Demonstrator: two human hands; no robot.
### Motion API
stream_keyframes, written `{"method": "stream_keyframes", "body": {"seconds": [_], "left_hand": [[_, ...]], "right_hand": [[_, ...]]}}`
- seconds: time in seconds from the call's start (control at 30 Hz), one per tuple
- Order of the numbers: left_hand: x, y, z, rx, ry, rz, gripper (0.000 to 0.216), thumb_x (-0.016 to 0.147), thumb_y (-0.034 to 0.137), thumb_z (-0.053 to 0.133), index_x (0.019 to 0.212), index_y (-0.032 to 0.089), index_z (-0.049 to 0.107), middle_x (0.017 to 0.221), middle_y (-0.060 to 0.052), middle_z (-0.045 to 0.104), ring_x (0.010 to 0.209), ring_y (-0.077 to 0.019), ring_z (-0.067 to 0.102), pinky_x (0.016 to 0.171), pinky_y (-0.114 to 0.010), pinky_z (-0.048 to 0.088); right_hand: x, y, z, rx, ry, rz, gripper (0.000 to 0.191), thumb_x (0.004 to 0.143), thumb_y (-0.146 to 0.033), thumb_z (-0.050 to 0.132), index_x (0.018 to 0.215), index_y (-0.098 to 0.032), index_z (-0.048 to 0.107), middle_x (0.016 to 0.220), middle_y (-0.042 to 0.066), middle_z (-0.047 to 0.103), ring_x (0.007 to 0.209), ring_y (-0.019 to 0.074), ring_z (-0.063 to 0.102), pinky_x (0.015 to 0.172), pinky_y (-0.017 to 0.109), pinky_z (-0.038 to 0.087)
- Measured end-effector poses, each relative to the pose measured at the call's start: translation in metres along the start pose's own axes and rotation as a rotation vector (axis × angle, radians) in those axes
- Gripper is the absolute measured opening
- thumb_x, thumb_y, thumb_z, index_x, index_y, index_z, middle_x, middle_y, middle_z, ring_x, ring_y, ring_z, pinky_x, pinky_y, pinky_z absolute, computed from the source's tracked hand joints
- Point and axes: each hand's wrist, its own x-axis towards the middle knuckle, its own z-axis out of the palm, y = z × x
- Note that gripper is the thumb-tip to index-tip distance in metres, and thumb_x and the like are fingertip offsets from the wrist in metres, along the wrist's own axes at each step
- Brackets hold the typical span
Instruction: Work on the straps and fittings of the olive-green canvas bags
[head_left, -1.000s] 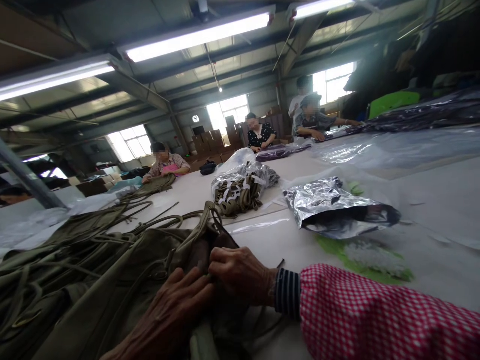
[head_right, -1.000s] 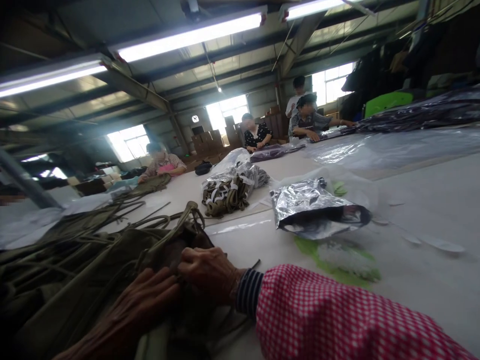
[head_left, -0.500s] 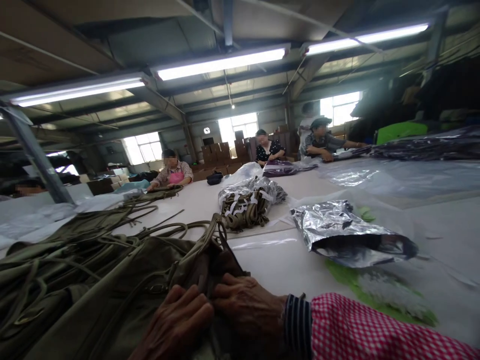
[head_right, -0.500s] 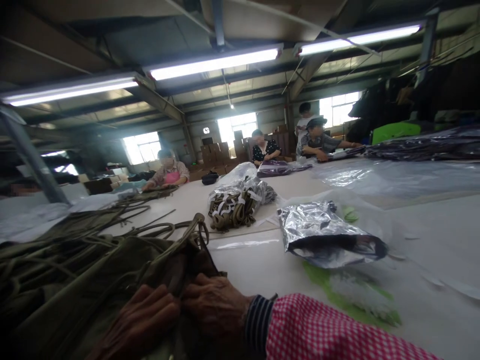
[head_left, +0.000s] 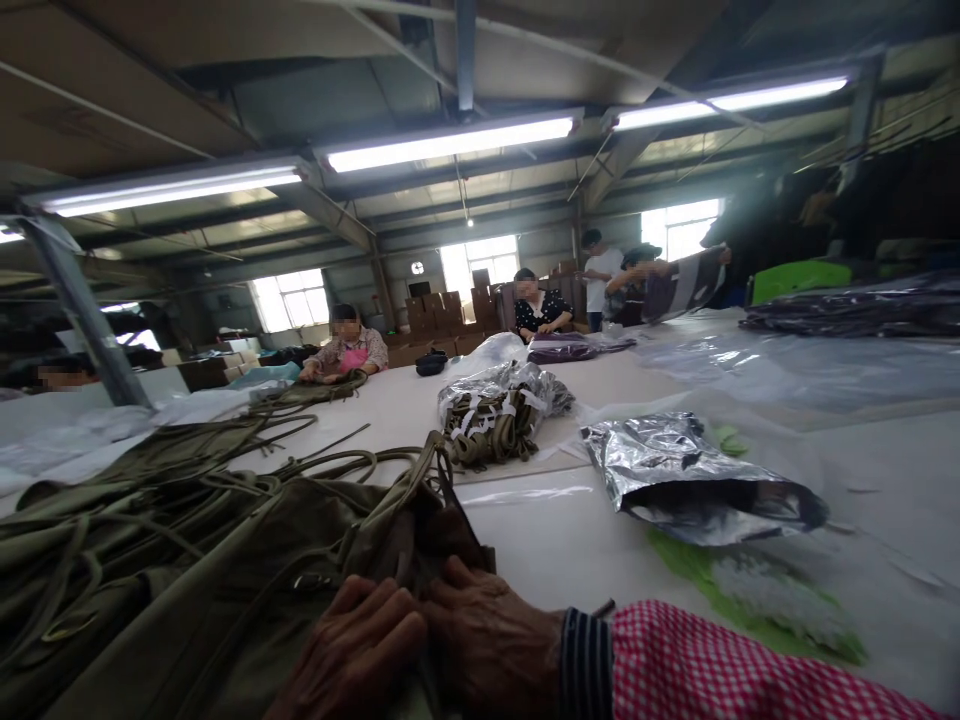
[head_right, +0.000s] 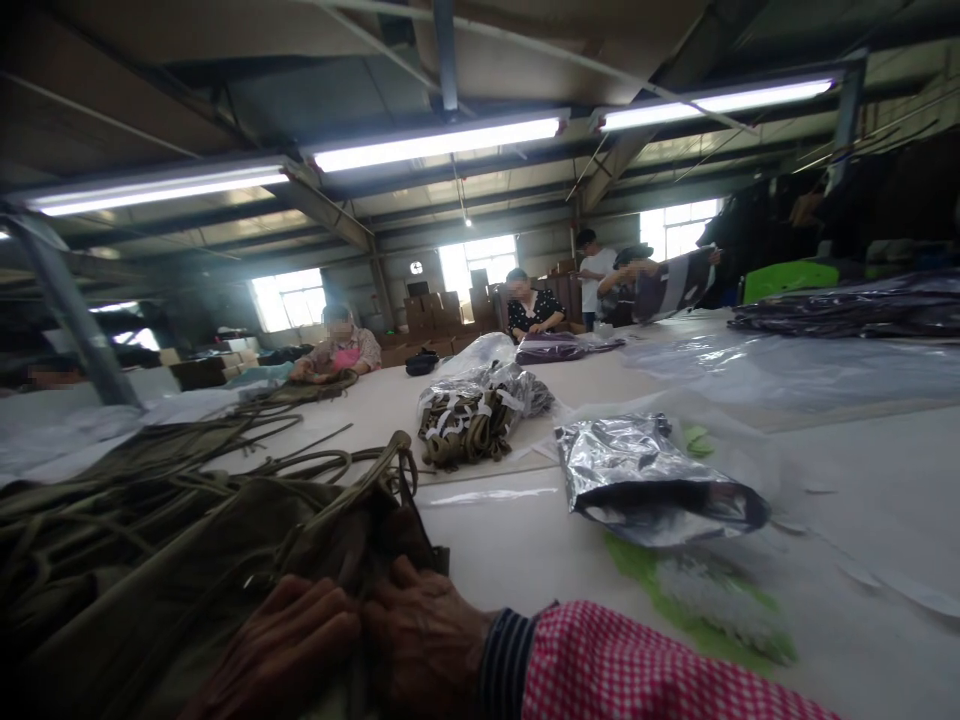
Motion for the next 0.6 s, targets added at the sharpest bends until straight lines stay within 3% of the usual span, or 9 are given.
{"method": "stream_keyframes", "body": {"seconds": [0.1, 0.2, 0.27, 0.33, 0.43, 0.5, 0.6], "left_hand": [[-0.004, -0.003, 0.0, 0.036, 0.052, 0.029, 0.027, 0.095, 0.0, 0.039, 0.084, 0.021, 0.053, 0.079, 0.003, 0.059, 0.072, -0.0151, 0.055, 0.074, -0.034, 0.033], [-0.005, -0.003, 0.002, 0.046, 0.073, 0.027, 0.028, 0.096, 0.0, 0.038, 0.083, 0.02, 0.053, 0.079, 0.003, 0.06, 0.07, -0.0142, 0.054, 0.073, -0.032, 0.034], [-0.004, -0.002, 0.005, 0.068, 0.099, 0.004, 0.03, 0.095, -0.001, 0.037, 0.08, 0.02, 0.051, 0.077, 0.003, 0.059, 0.07, -0.0139, 0.054, 0.072, -0.032, 0.033], [-0.003, -0.002, 0.011, 0.112, 0.142, -0.021, 0.03, 0.094, -0.001, 0.038, 0.077, 0.02, 0.05, 0.073, 0.003, 0.056, 0.068, -0.0136, 0.052, 0.071, -0.033, 0.032], [-0.002, -0.003, 0.022, 0.186, 0.2, -0.037, 0.028, 0.095, 0.003, 0.042, 0.072, 0.02, 0.047, 0.068, 0.004, 0.053, 0.064, -0.0137, 0.051, 0.068, -0.033, 0.031], [-0.002, -0.006, 0.029, 0.241, 0.239, -0.039, 0.028, 0.094, 0.005, 0.043, 0.072, 0.021, 0.046, 0.065, 0.004, 0.053, 0.063, -0.0142, 0.052, 0.067, -0.033, 0.031], [-0.003, -0.013, 0.034, 0.284, 0.268, -0.03, 0.027, 0.091, 0.004, 0.045, 0.072, 0.022, 0.045, 0.063, 0.004, 0.054, 0.061, -0.0149, 0.053, 0.065, -0.034, 0.032]], "right_hand": [[-0.014, -0.006, -0.004, 0.154, 0.099, -0.016, 0.043, 0.083, -0.03, 0.063, 0.124, -0.018, 0.057, 0.116, 0.009, 0.067, 0.097, 0.0233, 0.058, 0.097, 0.037, 0.045], [-0.023, -0.005, -0.025, 0.259, 0.192, -0.03, 0.034, 0.081, -0.015, 0.059, 0.114, -0.019, 0.064, 0.117, 0.008, 0.069, 0.101, 0.0198, 0.063, 0.093, 0.029, 0.047], [-0.017, 0.005, -0.047, 0.222, 0.306, 0.073, 0.024, 0.087, -0.012, 0.052, 0.105, -0.019, 0.067, 0.108, 0.006, 0.071, 0.096, 0.0167, 0.065, 0.086, 0.025, 0.048], [-0.001, 0.025, -0.069, 0.045, 0.386, 0.287, 0.025, 0.095, -0.014, 0.044, 0.105, -0.019, 0.066, 0.104, 0.006, 0.071, 0.093, 0.0161, 0.066, 0.084, 0.026, 0.047], [0.035, 0.067, -0.085, -0.323, 0.21, 0.595, 0.027, 0.101, -0.02, 0.041, 0.119, -0.021, 0.062, 0.104, 0.009, 0.073, 0.097, 0.0204, 0.069, 0.083, 0.03, 0.047], [0.057, 0.095, -0.08, -0.425, 0.065, 0.666, 0.029, 0.098, -0.02, 0.048, 0.124, -0.02, 0.06, 0.1, 0.012, 0.075, 0.096, 0.0244, 0.072, 0.08, 0.032, 0.048], [0.079, 0.122, -0.062, -0.461, -0.033, 0.679, 0.029, 0.093, -0.012, 0.051, 0.119, -0.017, 0.063, 0.099, 0.016, 0.076, 0.096, 0.0259, 0.073, 0.078, 0.031, 0.048]]}}
